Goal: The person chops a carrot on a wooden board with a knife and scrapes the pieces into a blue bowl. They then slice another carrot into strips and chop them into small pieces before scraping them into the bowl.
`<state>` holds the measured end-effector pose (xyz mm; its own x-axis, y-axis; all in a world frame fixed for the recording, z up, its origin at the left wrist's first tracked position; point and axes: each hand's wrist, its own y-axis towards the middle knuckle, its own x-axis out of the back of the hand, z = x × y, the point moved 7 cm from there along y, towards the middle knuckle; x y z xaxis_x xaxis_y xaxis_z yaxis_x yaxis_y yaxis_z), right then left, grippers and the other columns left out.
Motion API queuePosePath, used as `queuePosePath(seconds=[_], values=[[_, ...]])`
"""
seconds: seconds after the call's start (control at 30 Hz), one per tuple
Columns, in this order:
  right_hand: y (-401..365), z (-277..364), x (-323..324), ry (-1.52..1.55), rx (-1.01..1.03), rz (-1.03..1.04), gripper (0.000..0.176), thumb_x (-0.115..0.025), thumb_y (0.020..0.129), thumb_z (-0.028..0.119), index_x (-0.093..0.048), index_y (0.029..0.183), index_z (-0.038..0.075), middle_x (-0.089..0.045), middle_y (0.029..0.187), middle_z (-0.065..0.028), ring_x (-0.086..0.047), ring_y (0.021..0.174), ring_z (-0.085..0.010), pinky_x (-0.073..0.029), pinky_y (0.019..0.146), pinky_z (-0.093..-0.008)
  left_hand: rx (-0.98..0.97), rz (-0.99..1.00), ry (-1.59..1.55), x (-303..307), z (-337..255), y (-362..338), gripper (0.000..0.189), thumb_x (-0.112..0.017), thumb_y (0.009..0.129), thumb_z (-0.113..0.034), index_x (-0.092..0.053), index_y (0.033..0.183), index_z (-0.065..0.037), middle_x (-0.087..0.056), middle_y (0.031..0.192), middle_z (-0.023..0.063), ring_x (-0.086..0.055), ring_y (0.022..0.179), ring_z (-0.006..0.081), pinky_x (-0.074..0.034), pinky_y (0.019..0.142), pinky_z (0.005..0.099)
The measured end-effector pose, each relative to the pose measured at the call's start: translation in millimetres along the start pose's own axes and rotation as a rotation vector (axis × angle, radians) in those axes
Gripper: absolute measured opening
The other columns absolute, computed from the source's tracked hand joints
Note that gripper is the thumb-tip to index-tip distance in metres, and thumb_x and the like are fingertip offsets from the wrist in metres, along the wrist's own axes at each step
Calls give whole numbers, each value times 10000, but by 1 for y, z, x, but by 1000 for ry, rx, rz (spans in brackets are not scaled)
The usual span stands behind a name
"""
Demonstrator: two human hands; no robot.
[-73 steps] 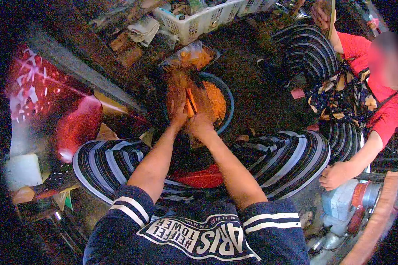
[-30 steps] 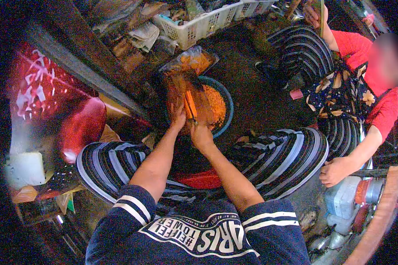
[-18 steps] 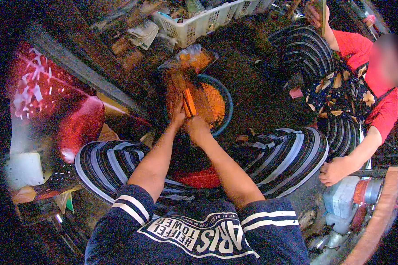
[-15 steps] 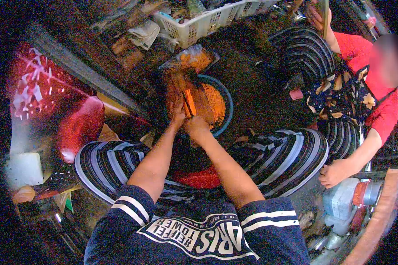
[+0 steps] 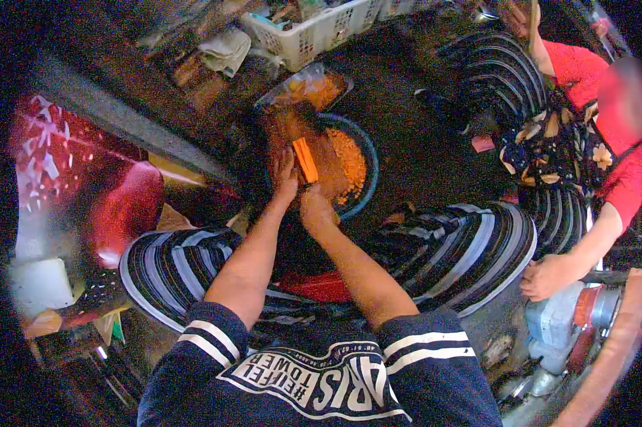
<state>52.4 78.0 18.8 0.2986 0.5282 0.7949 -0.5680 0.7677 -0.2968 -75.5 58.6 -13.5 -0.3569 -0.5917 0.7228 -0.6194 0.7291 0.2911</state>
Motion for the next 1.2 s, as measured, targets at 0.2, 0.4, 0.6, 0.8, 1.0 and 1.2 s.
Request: queuePosePath(seconds=[0.2, 0.4, 0.6, 0.8, 1.0, 1.2], values=[[-4, 13, 18, -29, 55, -20, 307, -453, 879, 234, -404, 999, -45, -588, 809, -303, -599, 757, -435, -494, 653, -491, 70, -8, -76, 5, 1, 7, 571, -473, 836, -88, -280, 1371, -130, -276, 1405, 149, -233, 1307, 283, -126, 1083, 423], [-12, 23, 61, 79, 208, -125, 327, -451, 876, 250, -494, 943, -66, -583, 761, -291, -590, 717, -440, -484, 636, -498, 149, 6, -63, 14, -17, 9, 535, -466, 864, -183, -292, 1358, -69, -329, 1371, 180, -252, 1296, 307, -144, 1071, 426], [10, -3, 89, 239, 207, -228, 303, -482, 850, 189, -489, 960, -94, -571, 784, -310, -569, 751, -451, -456, 654, -479, 418, -148, 223, 36, -74, 9, 864, -709, 673, -276, -230, 1336, 5, -442, 1165, 189, -401, 1108, 361, -328, 896, 507], [21, -24, 96, 126, 154, -205, 289, -473, 866, 233, -477, 965, -38, -578, 746, -291, -568, 723, -457, -449, 613, -500, 376, -147, 257, 17, -72, -1, 844, -713, 636, -136, -242, 1327, -16, -410, 1199, 189, -356, 1142, 370, -267, 949, 539], [30, -42, 97, 17, 124, -120, 308, -463, 872, 293, -469, 961, -2, -591, 733, -269, -582, 702, -440, -467, 621, -514, 121, 124, 396, 26, -63, -7, 710, -664, 660, -105, -329, 1282, -37, -431, 1207, 165, -360, 1162, 312, -213, 1012, 520], [31, -39, 85, 31, 179, -124, 306, -500, 853, 298, -474, 967, 15, -596, 729, -243, -586, 705, -418, -468, 617, -497, 3, -93, 383, 41, -64, -13, 621, -614, 691, -87, -384, 1267, -63, -462, 1162, 149, -404, 1104, 327, -253, 977, 515]])
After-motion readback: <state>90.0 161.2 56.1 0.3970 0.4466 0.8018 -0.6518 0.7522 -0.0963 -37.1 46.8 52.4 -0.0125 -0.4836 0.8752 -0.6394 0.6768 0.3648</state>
